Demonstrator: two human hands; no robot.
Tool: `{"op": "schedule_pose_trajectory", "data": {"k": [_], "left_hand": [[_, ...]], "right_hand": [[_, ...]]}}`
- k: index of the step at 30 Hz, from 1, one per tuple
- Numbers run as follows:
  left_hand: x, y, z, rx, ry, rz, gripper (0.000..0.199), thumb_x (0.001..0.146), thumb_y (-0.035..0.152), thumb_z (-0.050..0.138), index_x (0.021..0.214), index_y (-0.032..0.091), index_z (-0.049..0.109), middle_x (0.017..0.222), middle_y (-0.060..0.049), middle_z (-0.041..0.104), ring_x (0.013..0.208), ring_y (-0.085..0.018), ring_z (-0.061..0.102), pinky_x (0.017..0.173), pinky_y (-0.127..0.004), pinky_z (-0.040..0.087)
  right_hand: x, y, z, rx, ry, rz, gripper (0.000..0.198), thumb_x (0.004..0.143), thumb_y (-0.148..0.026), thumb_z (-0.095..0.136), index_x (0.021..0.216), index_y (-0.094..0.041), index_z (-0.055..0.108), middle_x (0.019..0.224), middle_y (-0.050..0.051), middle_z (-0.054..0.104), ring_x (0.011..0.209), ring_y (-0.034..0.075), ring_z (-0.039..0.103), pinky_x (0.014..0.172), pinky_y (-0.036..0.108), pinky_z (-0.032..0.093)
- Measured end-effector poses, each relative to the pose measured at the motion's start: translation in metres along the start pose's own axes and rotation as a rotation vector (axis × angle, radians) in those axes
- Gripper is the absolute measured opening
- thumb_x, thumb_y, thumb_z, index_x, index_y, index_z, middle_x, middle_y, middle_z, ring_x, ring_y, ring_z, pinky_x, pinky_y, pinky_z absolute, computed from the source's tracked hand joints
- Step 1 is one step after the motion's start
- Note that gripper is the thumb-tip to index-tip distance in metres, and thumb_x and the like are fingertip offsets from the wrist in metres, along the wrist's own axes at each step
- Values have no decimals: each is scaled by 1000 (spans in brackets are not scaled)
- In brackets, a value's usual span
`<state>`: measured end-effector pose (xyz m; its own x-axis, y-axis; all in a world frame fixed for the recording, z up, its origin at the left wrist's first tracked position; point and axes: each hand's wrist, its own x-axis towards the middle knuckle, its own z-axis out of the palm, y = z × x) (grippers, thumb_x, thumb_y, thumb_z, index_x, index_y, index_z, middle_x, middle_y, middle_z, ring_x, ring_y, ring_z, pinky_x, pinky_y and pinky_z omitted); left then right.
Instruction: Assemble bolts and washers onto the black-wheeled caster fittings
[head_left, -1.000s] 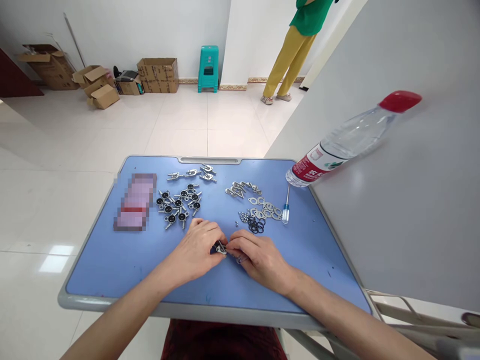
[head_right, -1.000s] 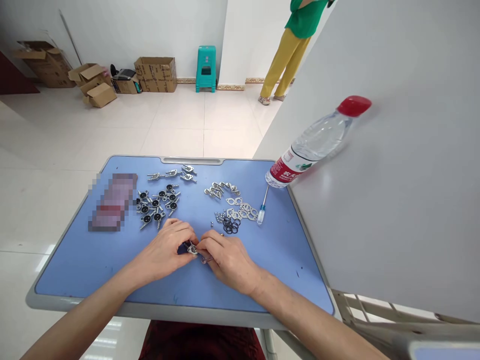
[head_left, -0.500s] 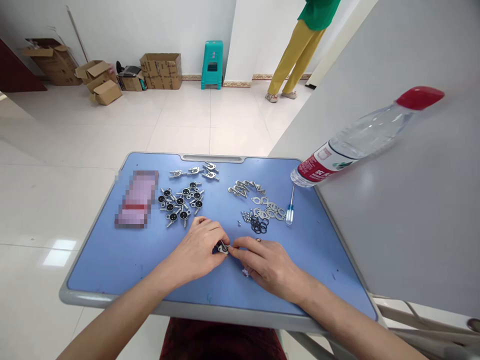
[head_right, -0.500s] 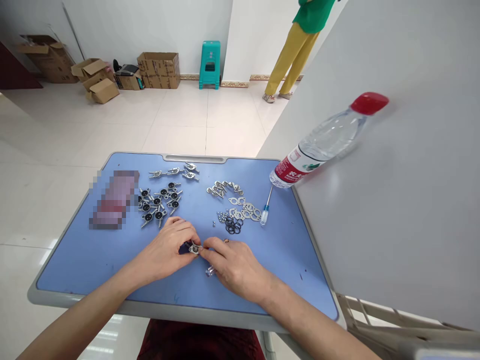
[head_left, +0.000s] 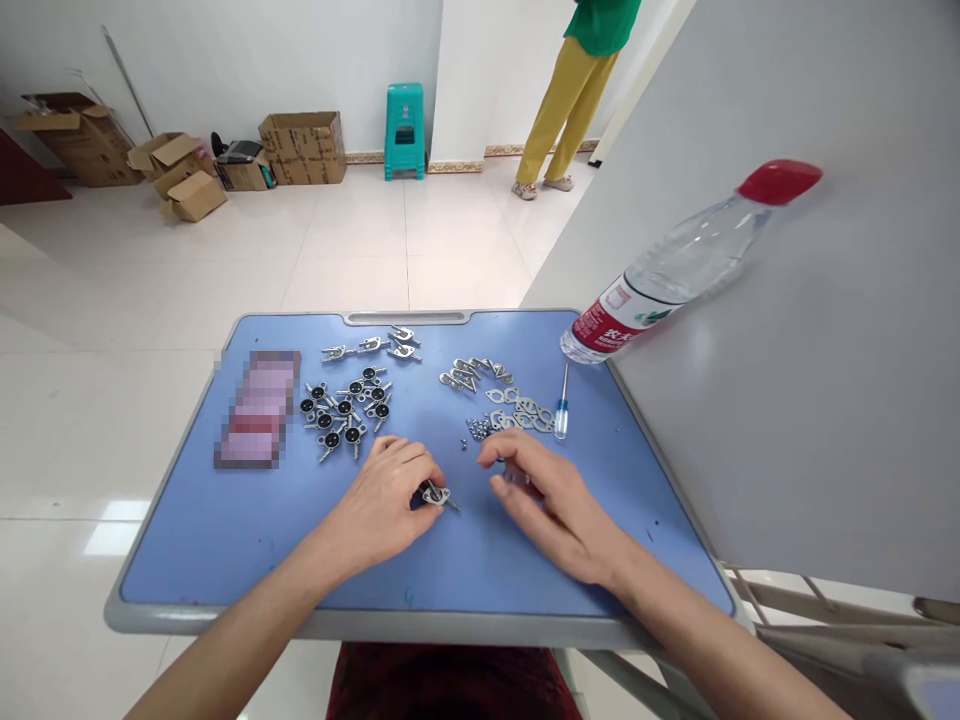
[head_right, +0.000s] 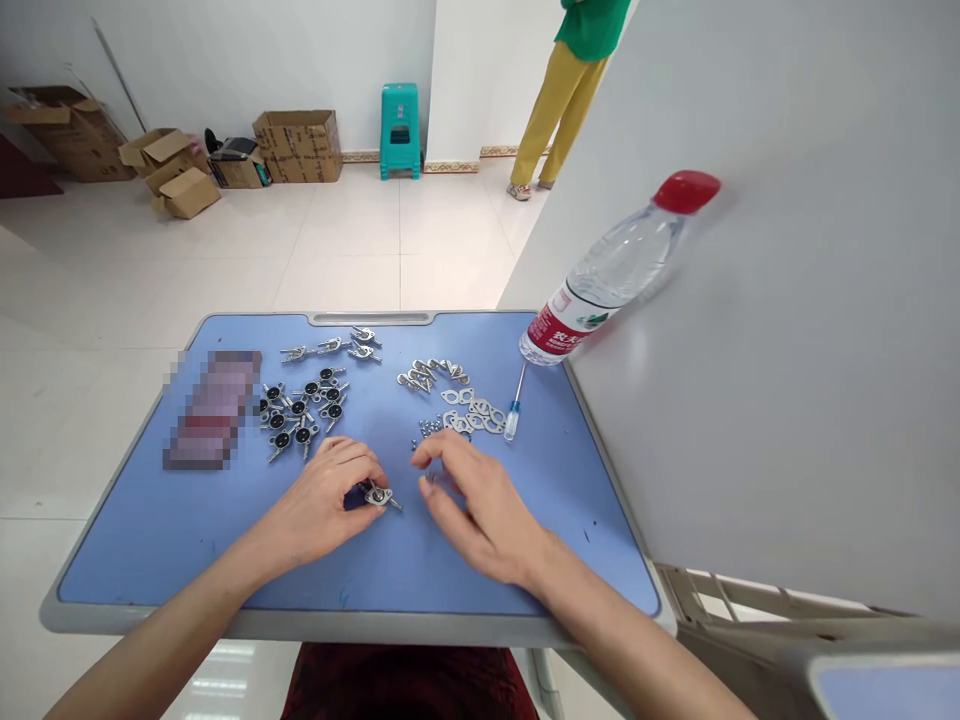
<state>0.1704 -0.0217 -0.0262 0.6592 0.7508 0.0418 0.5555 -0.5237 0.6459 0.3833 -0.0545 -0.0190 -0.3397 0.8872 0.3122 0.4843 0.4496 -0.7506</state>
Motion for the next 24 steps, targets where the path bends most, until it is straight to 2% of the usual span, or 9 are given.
{"op": "schedule_pose_trajectory", "data": {"k": [3,7,11,14,20,24], "left_hand": [[1,1,1,4,7,-1,17,76,6,63,83,20,57,86,2,61,85,-17,55,90,-37,37],[3,2,3,22,27,21,19,76,4,63,83,20,57,85,2,62,84,-17,55,89,-37,37],[6,2,4,27,49,41,19,75,4,65,84,20,58,84,2,62,82,-17,54,88,-36,37],[8,3,4,22,45,53,19,76,5,66,84,20,58,83,3,62,82,-17,54,89,-36,37],[9,4,4,24,27,37,18,76,6,66,83,20,59,82,3,61,81,-17,53,89,-37,37],[9,3,4,20,23,32,16,78,7,65,84,21,59,82,3,61,81,-17,53,90,-37,37]], "right_hand": [[5,-3,-7,175,46,141,20,100,-29,36,95,-21,54,88,4,57,76,16,55,69,28,48],[9,-3,-7,337,71,182,37,101,-43,34,85,-20,59,86,5,57,78,17,55,72,30,49],[9,0,-4,397,91,224,37,99,-46,38,86,-19,60,75,1,51,60,12,51,60,27,47],[8,3,-2,482,98,182,30,100,-42,41,88,-19,57,80,0,51,54,9,54,57,26,48],[11,1,2,257,73,-15,29,103,-36,35,88,-20,54,78,2,54,69,14,54,68,29,47],[13,0,4,227,33,-47,28,103,-34,33,90,-20,53,85,4,55,75,15,53,69,29,48]]}}
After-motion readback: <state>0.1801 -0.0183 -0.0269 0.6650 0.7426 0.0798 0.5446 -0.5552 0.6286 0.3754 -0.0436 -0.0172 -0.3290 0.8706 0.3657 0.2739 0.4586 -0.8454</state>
